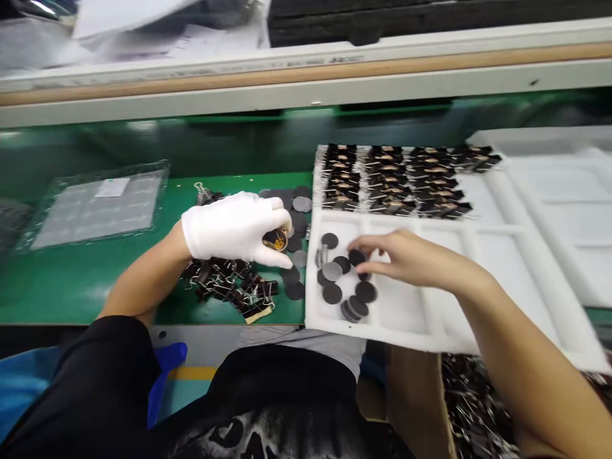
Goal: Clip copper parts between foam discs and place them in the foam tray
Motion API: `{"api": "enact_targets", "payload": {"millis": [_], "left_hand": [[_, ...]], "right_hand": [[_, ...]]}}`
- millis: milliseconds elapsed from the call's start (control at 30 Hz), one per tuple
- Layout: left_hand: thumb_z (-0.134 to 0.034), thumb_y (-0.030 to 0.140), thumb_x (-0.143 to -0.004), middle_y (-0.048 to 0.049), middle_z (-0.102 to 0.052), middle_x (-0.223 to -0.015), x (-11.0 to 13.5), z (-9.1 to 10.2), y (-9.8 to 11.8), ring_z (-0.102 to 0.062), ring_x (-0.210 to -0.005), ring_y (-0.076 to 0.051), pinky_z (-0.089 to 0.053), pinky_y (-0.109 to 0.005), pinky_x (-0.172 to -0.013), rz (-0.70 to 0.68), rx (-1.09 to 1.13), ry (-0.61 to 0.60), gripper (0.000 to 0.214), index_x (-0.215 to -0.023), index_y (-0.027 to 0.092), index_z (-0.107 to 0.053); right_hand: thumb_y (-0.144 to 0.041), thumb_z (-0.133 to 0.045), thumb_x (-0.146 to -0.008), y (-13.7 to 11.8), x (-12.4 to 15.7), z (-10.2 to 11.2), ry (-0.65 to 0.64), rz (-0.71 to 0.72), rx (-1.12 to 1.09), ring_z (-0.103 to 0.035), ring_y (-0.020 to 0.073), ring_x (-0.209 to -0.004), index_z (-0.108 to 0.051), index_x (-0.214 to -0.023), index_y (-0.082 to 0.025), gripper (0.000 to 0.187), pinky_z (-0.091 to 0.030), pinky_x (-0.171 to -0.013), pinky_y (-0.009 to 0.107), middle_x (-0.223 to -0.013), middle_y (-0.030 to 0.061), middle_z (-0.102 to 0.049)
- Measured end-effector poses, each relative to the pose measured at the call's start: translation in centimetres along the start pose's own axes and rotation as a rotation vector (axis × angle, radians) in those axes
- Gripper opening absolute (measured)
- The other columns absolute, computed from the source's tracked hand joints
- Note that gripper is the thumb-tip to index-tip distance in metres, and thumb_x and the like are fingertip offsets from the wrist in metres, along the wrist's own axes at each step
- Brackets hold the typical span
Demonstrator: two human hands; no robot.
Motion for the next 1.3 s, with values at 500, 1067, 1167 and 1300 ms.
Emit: {"api": "enact_targets", "payload": {"millis": [500,1067,1167,1300], "left_hand": [[-0.066,0.066,-0.093,-0.0135,-0.069,-0.127,-2.3,-1.2,0.0,-0.073,-0.108,-0.031,-0.053,-0.036,-0.084,0.079,0.139,0.087,0.068,-0.141,0.019,-0.053],[-0.053,0.058,-0.104,-0.0126,-0.070,-0.113,-2.5,-1.6,2.3,-0.072,-0.100,-0.026,-0.054,-0.034,-0.082,-0.180,0.105,0.164,0.060,-0.147,0.017,-0.050],[-0.056,0.054,-0.104,-0.0150,-0.070,-0.119,-2.6,-2.0,2.5,-0.072,-0.102,-0.028,-0.052,-0.035,-0.083,-0.213,0.065,0.120,0.061,-0.151,0.018,-0.046],[-0.059,0.053,-0.102,-0.0220,-0.063,-0.136,-2.3,-2.0,1.7,-0.069,-0.112,-0.034,-0.050,-0.042,-0.090,-0.168,0.020,0.071,0.069,-0.157,0.016,-0.039]], "right_hand": [[-0.018,-0.081,-0.087,-4.8,-5.2,-4.9,1.008,0.315,-0.628,-0.080,0.0224,-0.093,-0.082,-0.104,-0.028,0.019,-0.068,-0.084,0.039,-0.103,0.0025,-0.083],[-0.029,-0.081,-0.092,-5.0,-5.2,-6.2,0.477,0.311,-1.064,-0.075,0.0155,-0.084,-0.057,-0.143,-0.034,0.057,-0.066,-0.079,0.032,-0.103,0.0005,-0.075],[-0.028,-0.091,-0.082,-4.8,-5.6,-6.5,0.363,0.229,-1.179,-0.074,0.0153,-0.084,-0.069,-0.119,-0.024,0.044,-0.064,-0.082,0.031,-0.091,-0.0001,-0.074],[-0.033,-0.096,-0.074,-4.1,-5.7,-6.3,0.360,0.131,-1.317,-0.068,0.0132,-0.074,-0.073,-0.112,-0.023,0.046,-0.060,-0.069,0.028,-0.094,0.0016,-0.075]]}}
Point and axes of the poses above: each hand's wrist, its own x-axis away from the middle knuckle, its own z-axis out of the back of the hand, y = z × x, the point moved 4 cm from there along -x, towards the middle knuckle
